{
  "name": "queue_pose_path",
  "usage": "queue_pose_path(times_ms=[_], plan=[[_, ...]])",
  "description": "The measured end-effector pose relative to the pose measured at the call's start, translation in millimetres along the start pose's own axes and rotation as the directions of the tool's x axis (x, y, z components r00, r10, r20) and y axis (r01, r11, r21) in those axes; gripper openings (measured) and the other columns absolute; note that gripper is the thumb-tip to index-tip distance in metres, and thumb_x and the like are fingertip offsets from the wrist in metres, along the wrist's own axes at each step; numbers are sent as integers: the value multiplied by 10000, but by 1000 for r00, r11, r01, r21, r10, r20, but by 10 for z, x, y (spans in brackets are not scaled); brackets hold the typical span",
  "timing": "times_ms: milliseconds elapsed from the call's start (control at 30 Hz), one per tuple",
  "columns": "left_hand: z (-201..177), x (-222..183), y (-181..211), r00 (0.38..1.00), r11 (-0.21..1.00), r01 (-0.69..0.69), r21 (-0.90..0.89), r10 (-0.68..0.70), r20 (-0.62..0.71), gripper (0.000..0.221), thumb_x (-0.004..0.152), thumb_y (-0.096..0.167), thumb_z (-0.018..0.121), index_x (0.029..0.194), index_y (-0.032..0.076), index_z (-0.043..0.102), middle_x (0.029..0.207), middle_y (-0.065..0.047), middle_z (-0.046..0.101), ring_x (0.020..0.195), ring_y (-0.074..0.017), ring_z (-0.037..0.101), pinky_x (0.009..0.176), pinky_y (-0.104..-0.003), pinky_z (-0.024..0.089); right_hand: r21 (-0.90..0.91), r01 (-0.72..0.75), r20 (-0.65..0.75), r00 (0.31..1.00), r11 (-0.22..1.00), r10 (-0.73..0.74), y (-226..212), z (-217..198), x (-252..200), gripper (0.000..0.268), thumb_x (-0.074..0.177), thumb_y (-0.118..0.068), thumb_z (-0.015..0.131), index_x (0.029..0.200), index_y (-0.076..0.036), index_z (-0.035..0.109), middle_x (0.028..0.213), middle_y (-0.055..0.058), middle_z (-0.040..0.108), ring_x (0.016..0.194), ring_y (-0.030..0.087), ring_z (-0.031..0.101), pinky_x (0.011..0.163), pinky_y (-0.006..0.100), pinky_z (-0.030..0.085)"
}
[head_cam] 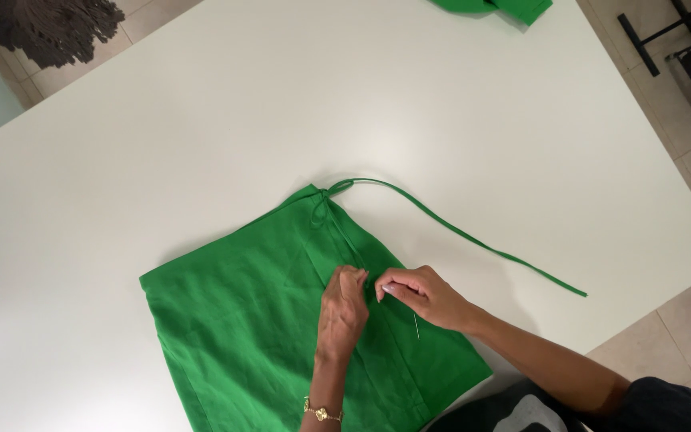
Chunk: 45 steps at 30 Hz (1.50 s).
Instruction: Performing a final quality inspection on a green skirt, checking seams and trimming loose threads with scissors.
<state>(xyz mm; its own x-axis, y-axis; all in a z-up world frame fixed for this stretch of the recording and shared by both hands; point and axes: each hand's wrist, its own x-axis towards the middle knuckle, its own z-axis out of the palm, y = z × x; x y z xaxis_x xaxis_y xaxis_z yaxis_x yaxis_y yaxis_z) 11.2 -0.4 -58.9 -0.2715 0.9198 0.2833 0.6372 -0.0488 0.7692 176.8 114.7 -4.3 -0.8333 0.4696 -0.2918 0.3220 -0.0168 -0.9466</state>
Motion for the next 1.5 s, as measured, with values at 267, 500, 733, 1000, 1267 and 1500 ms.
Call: queue_pose_path(times_ms=[267, 500, 733, 1000, 1267, 1500], plan=[[44, -186, -102, 991, 989, 122, -87, -126, -38, 116, 1141, 82, 533, 1037, 49, 574, 860, -131, 585, 727, -311, 630, 674, -412, 550, -26, 90, -29, 995, 996, -90, -121, -135, 8, 274, 1130, -212, 526, 1058, -114, 772, 634, -22, 534, 497, 81, 355, 518, 274, 320], [-521, -23, 369, 954, 938, 296, 180, -301, 0, 130, 1024, 298, 748, 1048, 178, 793, 886, 27, 787, 633, -134, 671, 539, -342, 533, -161, 20, -69, 997, 987, -32, 68, -212, -96, 267, 1129, -128, 530, 1144, -114, 796, 568, -13, 453, 469, 90, 279, 522, 281, 219], [-205, 235, 433, 688, 632, 715, -298, -711, 143, 380, 1053, 353, 597, 1087, 97, 877, 1078, -16, 900, 662, -136, 824, 561, -256, 655, -169, 34, -48, 998, 985, -43, -105, -187, -116, 294, 1134, -216, 511, 1151, -127, 790, 636, -10, 588, 478, 90, 327, 529, 286, 261], [230, 238, 317, 510, 15, 645, -764, -754, 415, 230, 964, 152, 786, 1039, -60, 835, 1034, -226, 862, 958, -307, 848, 835, -376, 696, -434, 267, -187, 908, 861, -376, 6, -57, -259, 155, 1106, -184, 583, 1101, -143, 732, 1082, 9, 690, 1021, 210, 644, 947, 392, 465], [435, 177, 139, 496, 26, 670, -742, -760, 420, 296, 962, 185, 776, 1034, -91, 853, 962, -221, 849, 891, -256, 797, 733, -340, 621, 201, 364, -326, 900, 909, -288, -31, 295, -39, 316, 1145, -263, 518, 1045, -40, 718, 897, 67, 719, 752, 171, 605, 710, 305, 516], [506, 190, 187, 538, 29, 559, -829, -773, 336, 217, 938, 75, 790, 876, -132, 809, 827, -252, 809, 768, -317, 797, 783, -400, 689, 95, 117, -369, 926, 989, -74, -75, 480, -125, 360, 1112, -298, 524, 969, -78, 771, 803, 1, 734, 492, 58, 369, 475, 261, 293]])
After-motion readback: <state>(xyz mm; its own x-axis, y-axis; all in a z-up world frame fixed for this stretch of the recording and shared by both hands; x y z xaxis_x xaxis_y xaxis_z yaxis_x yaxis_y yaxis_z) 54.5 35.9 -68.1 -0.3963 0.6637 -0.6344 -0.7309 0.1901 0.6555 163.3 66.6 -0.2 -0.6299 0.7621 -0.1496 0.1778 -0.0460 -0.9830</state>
